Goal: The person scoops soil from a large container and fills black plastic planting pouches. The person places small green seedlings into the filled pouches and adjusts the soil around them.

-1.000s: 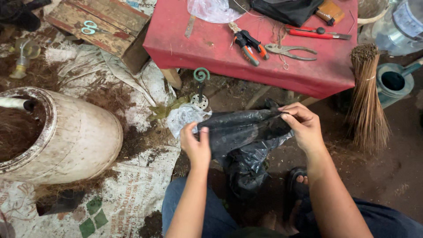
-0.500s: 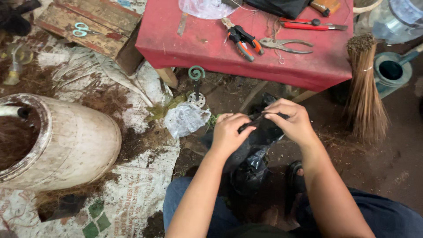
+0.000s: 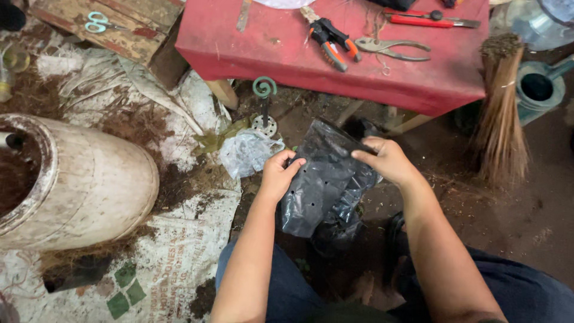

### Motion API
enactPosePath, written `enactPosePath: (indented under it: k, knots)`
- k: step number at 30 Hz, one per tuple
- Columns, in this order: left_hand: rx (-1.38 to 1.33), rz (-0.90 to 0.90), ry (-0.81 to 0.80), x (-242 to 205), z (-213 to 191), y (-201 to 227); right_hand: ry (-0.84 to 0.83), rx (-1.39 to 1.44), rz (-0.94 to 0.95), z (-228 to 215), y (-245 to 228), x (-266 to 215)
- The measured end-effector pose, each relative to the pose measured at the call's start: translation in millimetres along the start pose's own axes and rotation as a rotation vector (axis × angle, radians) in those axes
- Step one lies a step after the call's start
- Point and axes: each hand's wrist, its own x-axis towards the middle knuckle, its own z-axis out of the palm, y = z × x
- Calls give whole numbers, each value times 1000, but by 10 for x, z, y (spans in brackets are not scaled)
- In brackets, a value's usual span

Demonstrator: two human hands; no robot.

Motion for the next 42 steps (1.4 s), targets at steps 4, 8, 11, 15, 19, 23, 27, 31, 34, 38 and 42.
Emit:
enactPosePath:
  k: [4, 8, 11, 15, 19, 23, 27, 31, 34, 38, 42]
  knots:
    - [209, 32, -170, 12, -217, 41, -266, 131, 122, 134, -22, 56]
    - [34, -61, -271, 92, -428, 102, -223, 353, 358, 257, -55, 149]
    - [33, -232, -294, 41, -564, -7, -148, 493, 425, 297, -23, 233]
    - [-12, -274, -425, -56, -662, -360, -147, 487, 397, 270, 104, 260]
    - [10, -310, -51, -87, -718, -739, -96, 566, 475, 290, 278, 271]
    - [-698, -323, 160, -461, -615, -944, 72, 723, 537, 529, 470, 227]
    - [-1018, -579, 224, -946, -139, -908, 189, 916, 641, 956, 582, 119]
    - [-1196, -592, 452, -1152, 448, -846, 330, 1142, 735, 1281, 524, 53]
    - [-1514, -659, 766, -1222, 630, -854, 432, 1224, 771, 1415, 385, -8]
    - [-1361, -459, 357, -1070, 880, -841, 389, 1198, 817, 1721, 196, -230]
    - [-1155, -456, 632, -713, 671, -863, 297, 1157, 634, 2046, 255, -487]
